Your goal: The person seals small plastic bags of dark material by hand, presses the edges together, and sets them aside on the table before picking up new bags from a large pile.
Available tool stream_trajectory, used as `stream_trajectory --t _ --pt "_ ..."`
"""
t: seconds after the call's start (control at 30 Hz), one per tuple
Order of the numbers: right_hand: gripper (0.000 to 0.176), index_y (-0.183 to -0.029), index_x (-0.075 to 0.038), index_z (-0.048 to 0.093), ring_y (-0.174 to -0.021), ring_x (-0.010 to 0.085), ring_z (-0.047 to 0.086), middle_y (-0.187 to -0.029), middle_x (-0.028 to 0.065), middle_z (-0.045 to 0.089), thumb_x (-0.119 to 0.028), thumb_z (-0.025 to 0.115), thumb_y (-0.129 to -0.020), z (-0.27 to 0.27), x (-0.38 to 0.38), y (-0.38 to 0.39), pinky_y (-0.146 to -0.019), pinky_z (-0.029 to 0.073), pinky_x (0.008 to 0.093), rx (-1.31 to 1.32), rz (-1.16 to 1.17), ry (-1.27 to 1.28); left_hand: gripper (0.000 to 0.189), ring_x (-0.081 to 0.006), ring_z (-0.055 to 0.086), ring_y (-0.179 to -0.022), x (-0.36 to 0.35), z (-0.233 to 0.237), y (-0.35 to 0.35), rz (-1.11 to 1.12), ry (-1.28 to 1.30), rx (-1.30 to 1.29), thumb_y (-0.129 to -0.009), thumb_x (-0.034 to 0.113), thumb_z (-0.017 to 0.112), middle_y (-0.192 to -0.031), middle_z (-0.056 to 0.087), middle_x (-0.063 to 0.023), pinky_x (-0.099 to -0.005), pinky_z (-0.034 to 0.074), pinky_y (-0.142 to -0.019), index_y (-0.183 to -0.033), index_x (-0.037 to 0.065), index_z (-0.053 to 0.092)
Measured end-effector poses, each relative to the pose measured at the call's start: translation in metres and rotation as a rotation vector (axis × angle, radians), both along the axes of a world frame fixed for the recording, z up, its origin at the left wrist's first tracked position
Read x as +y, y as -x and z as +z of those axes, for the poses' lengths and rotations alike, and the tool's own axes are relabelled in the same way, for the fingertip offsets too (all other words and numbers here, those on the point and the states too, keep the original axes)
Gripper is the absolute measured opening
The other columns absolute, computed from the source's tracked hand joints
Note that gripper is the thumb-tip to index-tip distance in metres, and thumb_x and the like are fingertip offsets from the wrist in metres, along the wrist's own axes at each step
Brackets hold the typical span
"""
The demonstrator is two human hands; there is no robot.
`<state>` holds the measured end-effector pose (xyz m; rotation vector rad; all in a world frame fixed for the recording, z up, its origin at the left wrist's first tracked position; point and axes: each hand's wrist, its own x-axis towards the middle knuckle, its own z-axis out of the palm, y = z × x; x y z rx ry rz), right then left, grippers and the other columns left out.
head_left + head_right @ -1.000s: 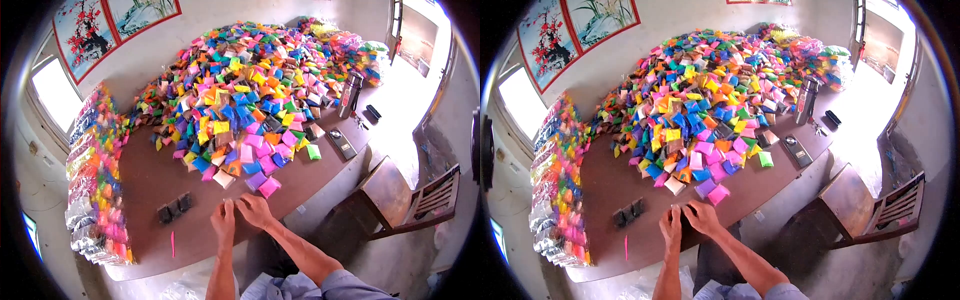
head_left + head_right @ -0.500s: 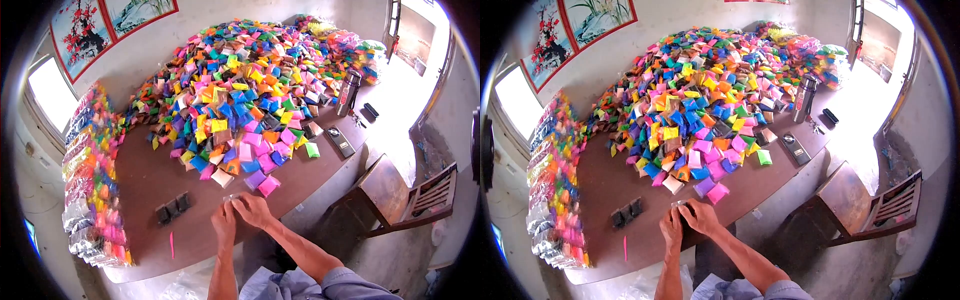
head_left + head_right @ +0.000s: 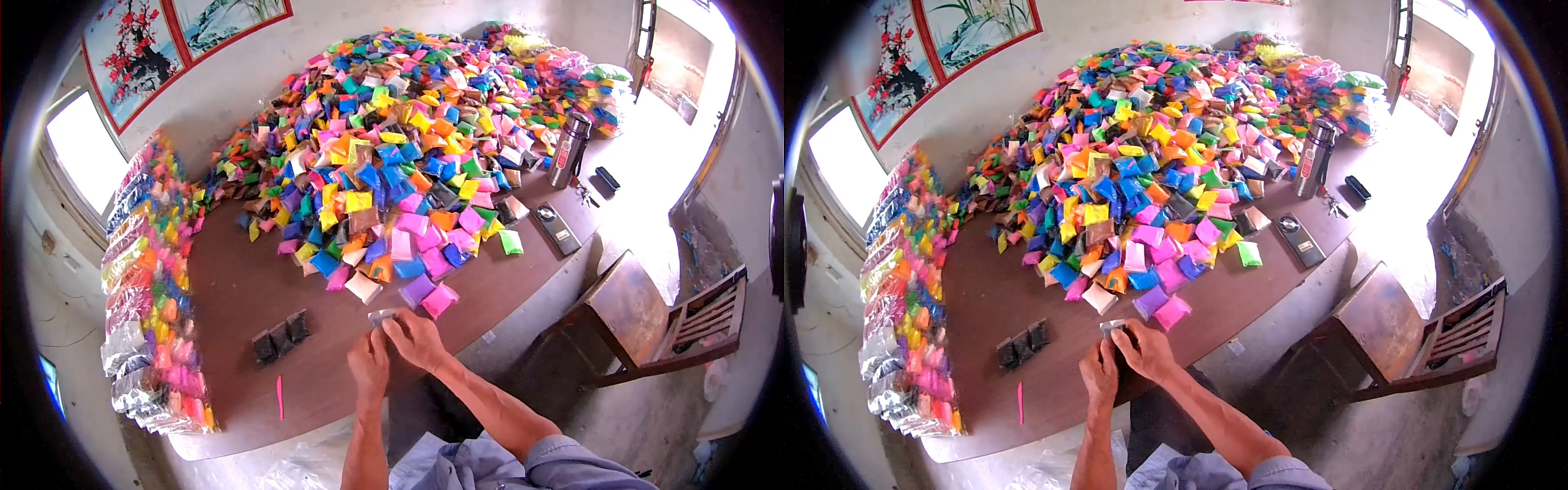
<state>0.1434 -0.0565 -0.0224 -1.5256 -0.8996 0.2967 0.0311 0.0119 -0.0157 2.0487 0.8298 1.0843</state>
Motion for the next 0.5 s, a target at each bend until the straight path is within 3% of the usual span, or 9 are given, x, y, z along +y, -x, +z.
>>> stream_trajectory --t 0.1,0.17,0.37,0.5 --pt "0.03 -0.113 -0.007 0.065 -0.076 0.0404 0.07 -0.082 0.0203 0.068 -0.034 0.063 -0.103 0.001 0.001 0.0 -0.065 0.053 0.0457 -0.117 0.01 0.062 0.03 -0.0443 0.069 -0.073 0.002 -0.007 0.004 0.068 0.047 0.095 -0.106 0.021 0.058 -0.078 0.069 -0.0252 -0.049 0.051 -0.064 -0.093 -0.002 0.073" --pt "0.03 -0.114 -0.007 0.064 -0.079 0.0432 0.07 -0.084 0.021 0.069 -0.034 0.062 -0.103 0.004 -0.002 -0.001 -0.065 0.053 0.0474 -0.081 0.046 0.151 0.032 -0.0379 0.067 -0.067 0.004 -0.014 0.004 0.091 -0.011 0.113 -0.108 0.021 0.055 -0.082 0.068 -0.0263 -0.0459 0.049 -0.063 -0.096 -0.006 0.069" --pt "0.031 -0.117 -0.004 0.062 -0.08 0.0442 0.069 -0.085 0.0233 0.069 -0.032 0.064 -0.102 -0.006 -0.001 -0.004 -0.066 0.053 0.0485 -0.013 -0.02 0.016 0.032 -0.0314 0.059 -0.062 -0.008 0.017 -0.002 -0.007 0.139 0.105 -0.107 0.022 0.057 -0.077 0.065 -0.0243 -0.0449 0.045 -0.06 -0.093 -0.005 0.067" --pt "0.032 -0.118 -0.003 0.061 -0.081 0.0451 0.069 -0.087 0.024 0.069 -0.031 0.065 -0.102 -0.01 -0.001 -0.005 -0.066 0.053 0.0499 -0.016 -0.048 -0.01 0.032 -0.0386 0.065 -0.064 -0.002 0.006 -0.002 -0.032 0.002 0.122 -0.104 0.026 0.063 -0.075 0.066 -0.023 -0.0459 0.05 -0.062 -0.092 -0.003 0.069"
